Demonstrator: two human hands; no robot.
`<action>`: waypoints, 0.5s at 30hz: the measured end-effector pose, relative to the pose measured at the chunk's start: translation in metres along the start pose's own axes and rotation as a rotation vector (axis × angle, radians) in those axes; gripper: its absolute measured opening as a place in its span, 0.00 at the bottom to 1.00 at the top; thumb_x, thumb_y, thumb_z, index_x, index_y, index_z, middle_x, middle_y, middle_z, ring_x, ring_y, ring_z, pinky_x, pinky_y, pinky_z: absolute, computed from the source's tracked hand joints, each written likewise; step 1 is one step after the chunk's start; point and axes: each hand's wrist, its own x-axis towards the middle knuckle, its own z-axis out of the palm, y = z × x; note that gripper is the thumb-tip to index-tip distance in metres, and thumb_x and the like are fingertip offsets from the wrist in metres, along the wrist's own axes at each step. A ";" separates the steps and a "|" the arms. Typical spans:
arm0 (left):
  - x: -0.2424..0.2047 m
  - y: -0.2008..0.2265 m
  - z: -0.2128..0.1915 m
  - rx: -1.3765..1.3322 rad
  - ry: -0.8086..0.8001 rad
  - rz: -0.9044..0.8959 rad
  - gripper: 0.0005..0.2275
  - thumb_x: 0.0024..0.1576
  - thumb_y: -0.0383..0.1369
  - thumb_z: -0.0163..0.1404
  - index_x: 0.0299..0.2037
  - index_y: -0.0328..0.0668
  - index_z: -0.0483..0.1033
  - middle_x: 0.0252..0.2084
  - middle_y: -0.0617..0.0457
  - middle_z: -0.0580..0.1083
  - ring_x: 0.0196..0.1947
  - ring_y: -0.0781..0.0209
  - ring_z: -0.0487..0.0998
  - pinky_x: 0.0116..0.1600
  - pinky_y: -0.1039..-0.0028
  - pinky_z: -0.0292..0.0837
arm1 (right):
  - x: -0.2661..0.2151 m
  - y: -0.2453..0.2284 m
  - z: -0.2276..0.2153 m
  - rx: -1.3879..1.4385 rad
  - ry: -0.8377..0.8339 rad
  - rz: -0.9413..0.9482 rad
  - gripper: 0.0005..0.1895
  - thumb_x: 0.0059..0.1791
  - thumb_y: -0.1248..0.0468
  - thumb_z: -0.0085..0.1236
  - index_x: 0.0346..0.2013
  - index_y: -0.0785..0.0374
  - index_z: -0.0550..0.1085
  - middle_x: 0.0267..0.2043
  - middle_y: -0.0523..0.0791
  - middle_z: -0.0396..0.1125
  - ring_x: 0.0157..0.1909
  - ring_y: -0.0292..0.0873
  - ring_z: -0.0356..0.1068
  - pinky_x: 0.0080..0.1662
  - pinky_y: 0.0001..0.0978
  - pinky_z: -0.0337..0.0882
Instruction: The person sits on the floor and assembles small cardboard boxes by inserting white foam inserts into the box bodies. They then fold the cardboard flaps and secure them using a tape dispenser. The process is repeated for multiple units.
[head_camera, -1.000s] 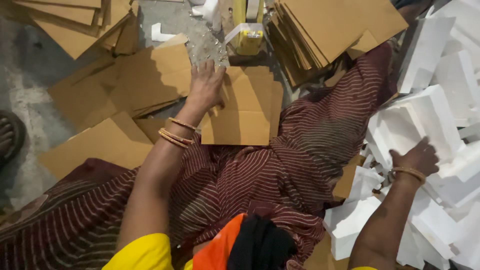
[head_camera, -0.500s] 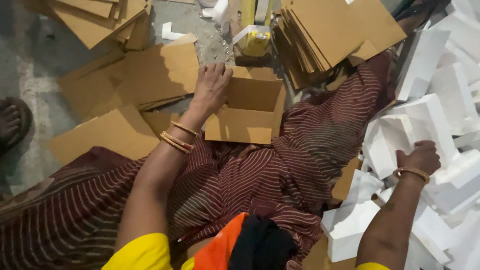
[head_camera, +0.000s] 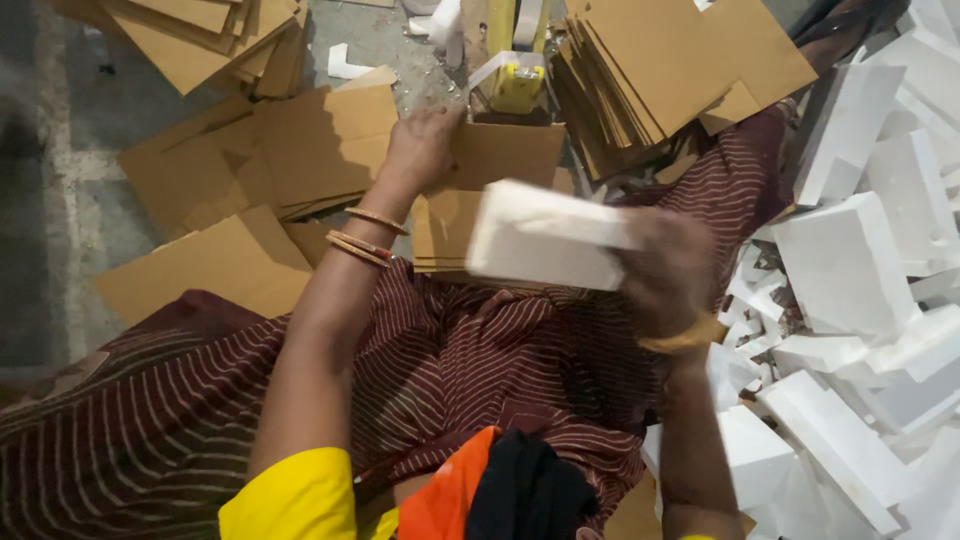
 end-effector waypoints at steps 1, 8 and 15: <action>0.002 -0.001 -0.003 -0.029 0.023 -0.002 0.24 0.45 0.29 0.61 0.54 0.46 0.73 0.45 0.46 0.77 0.48 0.43 0.77 0.50 0.57 0.73 | 0.016 -0.019 0.021 0.054 -0.022 -0.109 0.20 0.53 0.60 0.69 0.56 0.56 0.72 0.48 0.48 0.72 0.51 0.47 0.71 0.54 0.45 0.71; 0.020 0.031 -0.071 -0.322 -0.338 -0.203 0.12 0.53 0.39 0.57 0.45 0.48 0.79 0.40 0.49 0.80 0.42 0.47 0.81 0.47 0.60 0.74 | 0.067 -0.054 0.110 -0.116 -0.149 -0.200 0.23 0.51 0.62 0.62 0.62 0.53 0.72 0.52 0.48 0.70 0.54 0.48 0.68 0.56 0.45 0.65; -0.028 0.064 -0.088 -0.176 -0.305 0.025 0.21 0.44 0.40 0.64 0.47 0.45 0.76 0.43 0.48 0.79 0.47 0.48 0.78 0.55 0.52 0.63 | 0.067 -0.038 0.129 -0.066 -0.118 -0.139 0.25 0.52 0.62 0.65 0.64 0.52 0.71 0.55 0.46 0.66 0.58 0.48 0.65 0.58 0.45 0.63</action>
